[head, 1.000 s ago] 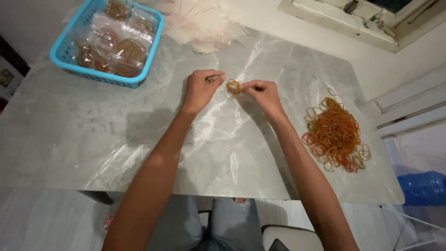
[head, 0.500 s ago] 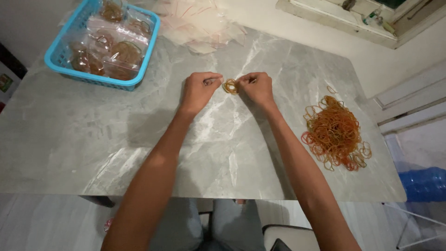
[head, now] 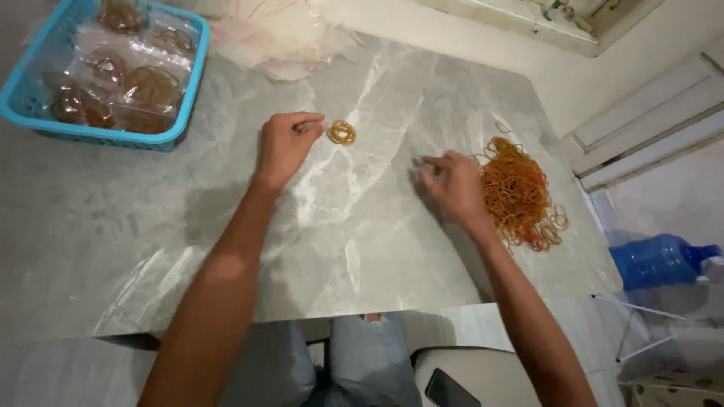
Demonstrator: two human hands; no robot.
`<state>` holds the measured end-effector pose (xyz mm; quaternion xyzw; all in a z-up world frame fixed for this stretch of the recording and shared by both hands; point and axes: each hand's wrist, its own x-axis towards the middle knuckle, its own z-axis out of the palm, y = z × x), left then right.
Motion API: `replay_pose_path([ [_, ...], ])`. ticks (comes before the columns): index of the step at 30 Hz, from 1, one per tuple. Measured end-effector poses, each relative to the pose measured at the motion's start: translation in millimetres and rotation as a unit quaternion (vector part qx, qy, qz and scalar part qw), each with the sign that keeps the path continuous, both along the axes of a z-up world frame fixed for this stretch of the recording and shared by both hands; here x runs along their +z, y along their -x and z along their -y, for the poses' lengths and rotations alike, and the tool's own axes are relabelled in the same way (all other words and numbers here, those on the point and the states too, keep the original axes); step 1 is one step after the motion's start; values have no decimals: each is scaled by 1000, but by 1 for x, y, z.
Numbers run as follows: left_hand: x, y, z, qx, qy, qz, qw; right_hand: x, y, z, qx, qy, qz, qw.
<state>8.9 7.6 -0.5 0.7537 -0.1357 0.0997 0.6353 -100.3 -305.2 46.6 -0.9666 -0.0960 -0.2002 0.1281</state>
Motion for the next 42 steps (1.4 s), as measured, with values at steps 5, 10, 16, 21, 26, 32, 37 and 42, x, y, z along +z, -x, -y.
replay_pose_path([
  [5, -1, -2, -1, -2, -4, -3, 1000, 18, 10, 88, -75, 71, -27, 994],
  [10, 1, 4, 0, -6, 4, -9, 1000, 30, 25, 109, -122, 80, -64, 987],
  [16, 1, 3, -3, -8, -5, -13, 1000, 7, 18, 118, -151, 136, -81, 976],
  [21, 0, 0, -1, -2, 1, -10, 1000, 12, 18, 117, -144, 17, 13, 989],
  [26, -4, -1, -1, -5, 0, -13, 1000, 9, 13, 148, -135, 23, 68, 988],
  [32, 10, 8, -1, -9, 10, -2, 1000, 24, 9, 124, -79, -70, 112, 988],
  [37, -2, -1, 1, 12, 3, -1, 1000, 27, -1, 49, -15, -196, 53, 979],
  [42, -17, -14, 3, 17, -27, -15, 999, -9, -45, -15, 103, -237, -19, 966],
])
